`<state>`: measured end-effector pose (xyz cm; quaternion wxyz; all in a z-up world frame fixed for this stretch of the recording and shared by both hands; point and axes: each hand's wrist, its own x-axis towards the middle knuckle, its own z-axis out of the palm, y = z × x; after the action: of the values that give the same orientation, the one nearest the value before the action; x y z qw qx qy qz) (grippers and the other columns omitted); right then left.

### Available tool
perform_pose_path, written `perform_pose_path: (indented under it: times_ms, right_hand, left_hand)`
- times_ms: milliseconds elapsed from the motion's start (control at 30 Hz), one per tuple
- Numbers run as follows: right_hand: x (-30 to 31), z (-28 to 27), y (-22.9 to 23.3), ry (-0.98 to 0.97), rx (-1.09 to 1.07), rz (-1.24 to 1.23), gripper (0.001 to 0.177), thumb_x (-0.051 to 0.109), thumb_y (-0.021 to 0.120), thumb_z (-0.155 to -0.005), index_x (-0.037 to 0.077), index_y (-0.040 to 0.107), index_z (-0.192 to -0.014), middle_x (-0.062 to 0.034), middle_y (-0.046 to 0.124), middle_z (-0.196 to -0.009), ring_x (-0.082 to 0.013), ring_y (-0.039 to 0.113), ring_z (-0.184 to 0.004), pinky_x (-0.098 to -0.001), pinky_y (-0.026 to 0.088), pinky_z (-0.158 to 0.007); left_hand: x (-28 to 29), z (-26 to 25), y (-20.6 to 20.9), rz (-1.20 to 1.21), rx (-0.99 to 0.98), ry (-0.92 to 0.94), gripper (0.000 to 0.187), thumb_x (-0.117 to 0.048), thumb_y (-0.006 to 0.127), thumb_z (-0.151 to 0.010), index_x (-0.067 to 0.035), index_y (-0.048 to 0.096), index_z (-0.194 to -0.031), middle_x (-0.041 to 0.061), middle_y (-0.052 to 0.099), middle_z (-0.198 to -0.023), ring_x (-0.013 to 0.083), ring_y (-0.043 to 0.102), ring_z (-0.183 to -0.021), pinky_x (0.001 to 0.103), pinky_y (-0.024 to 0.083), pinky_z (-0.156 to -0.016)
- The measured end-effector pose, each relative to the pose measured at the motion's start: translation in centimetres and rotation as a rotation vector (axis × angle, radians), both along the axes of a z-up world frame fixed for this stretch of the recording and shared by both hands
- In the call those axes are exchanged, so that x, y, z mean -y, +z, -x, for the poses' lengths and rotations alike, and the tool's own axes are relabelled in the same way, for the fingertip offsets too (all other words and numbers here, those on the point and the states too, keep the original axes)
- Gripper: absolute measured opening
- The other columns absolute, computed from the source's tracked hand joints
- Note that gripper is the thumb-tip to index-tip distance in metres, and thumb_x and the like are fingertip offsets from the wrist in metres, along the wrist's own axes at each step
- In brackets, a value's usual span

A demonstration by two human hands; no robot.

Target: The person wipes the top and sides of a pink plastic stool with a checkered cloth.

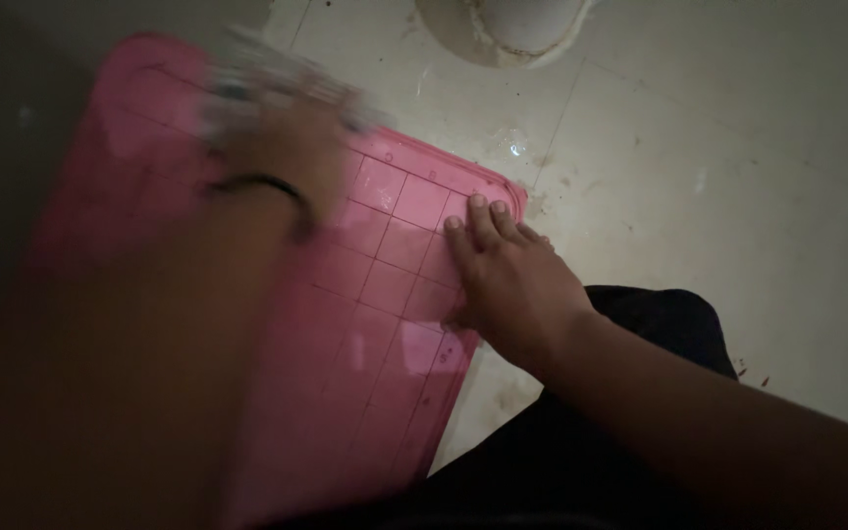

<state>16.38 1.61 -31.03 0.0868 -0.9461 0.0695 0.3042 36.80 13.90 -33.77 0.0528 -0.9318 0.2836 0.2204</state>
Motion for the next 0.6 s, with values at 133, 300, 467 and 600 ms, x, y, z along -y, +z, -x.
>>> perform_pose_path:
  times_ms: [133,300,467,600]
  right_hand:
    - [0.3,0.1,0.0,0.051,0.105,-0.019,0.110,0.052,0.081,-0.074,0.001,0.026,-0.155,-0.0285,0.017,-0.164,-0.0419,0.022,-0.152,-0.0490,0.029,-0.116]
    - [0.0,-0.2,0.5,0.014,-0.013,-0.013,0.111,0.053,0.080,-0.076,0.004,0.021,-0.158,-0.0249,0.010,-0.168,-0.0399,0.016,-0.154,-0.0537,0.037,-0.109]
    - [-0.2,-0.4,0.4,-0.011,0.012,-0.020,0.113,0.048,0.082,-0.074,0.005,0.021,-0.159,-0.0238,0.010,-0.168,-0.0372,0.016,-0.152,-0.0506,0.038,-0.110]
    - [0.1,0.5,-0.4,0.019,0.090,-0.018,0.115,0.048,0.084,-0.071,0.003,0.022,-0.157,-0.0258,0.010,-0.167,-0.0399,0.015,-0.154,-0.0468,0.029,-0.114]
  left_hand:
    - [-5.8,-5.0,-0.6,0.056,0.068,0.376,0.056,-0.031,0.044,-0.100,-0.036,0.033,-0.155,0.000,0.016,-0.168,0.0432,0.010,-0.152,0.076,0.026,-0.111]
    - [-8.0,-4.8,-0.8,0.125,0.096,0.599,0.059,-0.034,0.052,-0.093,-0.033,0.040,-0.151,0.004,0.025,-0.163,0.0430,0.020,-0.147,0.074,0.028,-0.111]
    - [-2.5,-0.4,-2.0,0.213,0.124,0.361,0.062,-0.036,0.059,-0.086,-0.030,0.046,-0.146,0.008,0.034,-0.158,0.0428,0.030,-0.143,0.071,0.030,-0.111]
    - [4.7,6.5,-2.0,0.295,0.004,-0.093,0.064,-0.037,0.065,-0.081,-0.027,0.051,-0.143,0.011,0.041,-0.154,0.0426,0.037,-0.140,0.068,0.032,-0.110]
